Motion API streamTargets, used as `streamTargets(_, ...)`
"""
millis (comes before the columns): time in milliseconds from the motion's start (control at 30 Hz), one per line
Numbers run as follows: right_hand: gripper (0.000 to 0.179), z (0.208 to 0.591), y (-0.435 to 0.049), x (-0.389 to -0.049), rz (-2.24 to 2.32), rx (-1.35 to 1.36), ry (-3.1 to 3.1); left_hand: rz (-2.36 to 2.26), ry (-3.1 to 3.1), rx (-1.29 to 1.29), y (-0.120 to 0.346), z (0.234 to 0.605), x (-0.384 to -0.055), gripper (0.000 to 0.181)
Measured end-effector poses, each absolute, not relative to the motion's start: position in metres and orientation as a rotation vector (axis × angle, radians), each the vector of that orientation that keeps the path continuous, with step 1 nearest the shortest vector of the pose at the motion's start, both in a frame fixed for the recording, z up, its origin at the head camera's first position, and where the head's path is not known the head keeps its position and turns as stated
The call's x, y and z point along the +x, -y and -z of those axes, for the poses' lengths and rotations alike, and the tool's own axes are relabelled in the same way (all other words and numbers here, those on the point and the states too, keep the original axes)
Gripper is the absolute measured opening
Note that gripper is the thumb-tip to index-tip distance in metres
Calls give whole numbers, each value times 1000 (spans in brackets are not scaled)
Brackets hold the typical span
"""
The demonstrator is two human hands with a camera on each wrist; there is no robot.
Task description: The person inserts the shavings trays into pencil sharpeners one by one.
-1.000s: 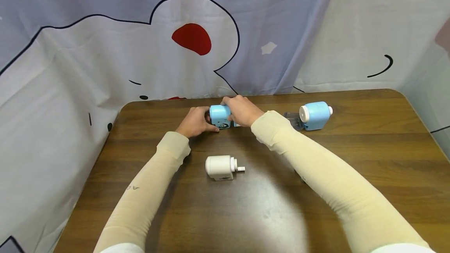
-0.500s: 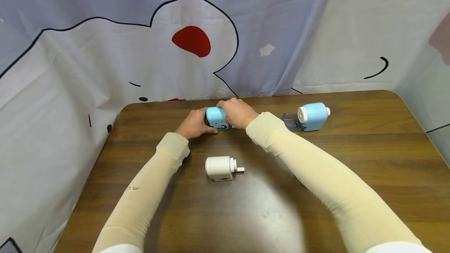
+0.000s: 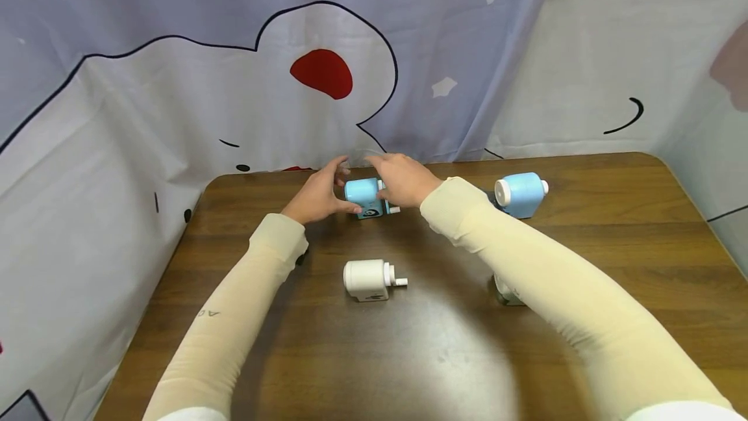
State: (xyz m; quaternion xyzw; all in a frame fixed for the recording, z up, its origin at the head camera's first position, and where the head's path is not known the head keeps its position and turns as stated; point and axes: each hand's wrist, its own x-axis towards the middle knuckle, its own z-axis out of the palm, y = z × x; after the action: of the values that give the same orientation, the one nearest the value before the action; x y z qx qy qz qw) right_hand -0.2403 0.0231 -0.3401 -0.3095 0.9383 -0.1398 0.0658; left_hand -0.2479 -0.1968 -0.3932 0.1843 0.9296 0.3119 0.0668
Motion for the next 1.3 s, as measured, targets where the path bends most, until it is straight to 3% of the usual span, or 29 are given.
streamTargets(300,69,298,-55,-240,414,-933,-2880,-942,-2953,640,177,354,-245,112)
streamTargets(667,68,275,-115,-238,343,-859,-2888,-618,-2983,759,103,318,-236,111)
streamTargets(867,70,277,-152,-237,348,-857,-2897,-460,-2919,767,60,311,-234,110)
streamTargets(1300,94,285,-217,-236,214,-814,-2817,-281,-2753,719,-6,325,-247,105)
